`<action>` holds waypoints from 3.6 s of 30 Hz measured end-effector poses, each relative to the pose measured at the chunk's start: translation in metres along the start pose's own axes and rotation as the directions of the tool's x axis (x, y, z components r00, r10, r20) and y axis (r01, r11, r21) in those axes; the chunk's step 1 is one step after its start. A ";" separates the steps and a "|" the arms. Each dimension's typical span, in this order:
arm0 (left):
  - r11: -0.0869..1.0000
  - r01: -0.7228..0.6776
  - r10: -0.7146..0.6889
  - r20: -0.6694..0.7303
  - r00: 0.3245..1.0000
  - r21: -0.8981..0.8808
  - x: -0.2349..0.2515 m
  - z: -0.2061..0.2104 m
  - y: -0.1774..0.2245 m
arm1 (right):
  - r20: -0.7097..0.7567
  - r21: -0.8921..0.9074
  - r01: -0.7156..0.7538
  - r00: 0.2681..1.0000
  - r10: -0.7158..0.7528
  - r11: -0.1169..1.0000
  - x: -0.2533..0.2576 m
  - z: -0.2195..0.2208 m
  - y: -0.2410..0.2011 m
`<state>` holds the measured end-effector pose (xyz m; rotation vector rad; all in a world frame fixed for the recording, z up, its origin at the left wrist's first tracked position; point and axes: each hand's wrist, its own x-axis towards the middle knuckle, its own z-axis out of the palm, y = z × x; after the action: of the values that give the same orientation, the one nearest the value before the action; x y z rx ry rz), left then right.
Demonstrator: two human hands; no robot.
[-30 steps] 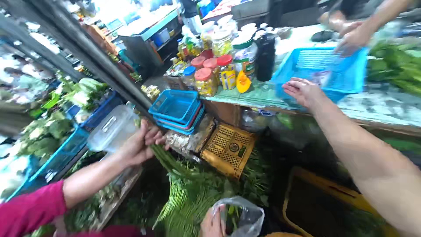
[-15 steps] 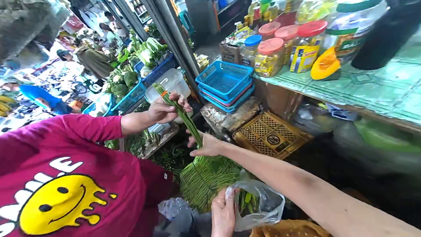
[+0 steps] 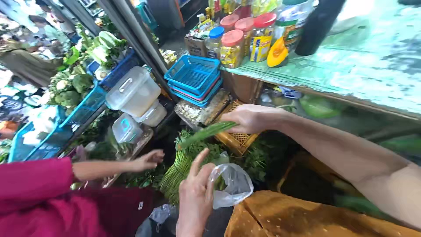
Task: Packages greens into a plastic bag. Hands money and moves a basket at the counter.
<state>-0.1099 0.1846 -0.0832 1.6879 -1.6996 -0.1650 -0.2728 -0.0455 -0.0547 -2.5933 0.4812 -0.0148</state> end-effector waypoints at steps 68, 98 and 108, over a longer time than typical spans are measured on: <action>0.788 0.132 0.013 0.231 0.973 -0.602 0.025 -0.005 -0.046 | -0.343 0.895 0.353 0.935 0.084 -0.272 0.023 0.168 -0.034; 0.945 0.183 -0.093 0.315 0.944 -0.271 -0.048 0.056 -0.061 | 0.428 0.882 -0.151 0.652 0.626 -0.446 0.000 0.224 -0.090; 0.757 0.443 -0.350 0.275 0.896 -0.480 -0.096 0.088 -0.040 | 0.146 0.624 -0.604 0.713 0.685 0.496 0.006 0.274 -0.064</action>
<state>-0.1380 0.2323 -0.2078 1.5992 -1.2112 -0.9255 -0.2189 0.1337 -0.2647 -1.6062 1.2474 -0.0680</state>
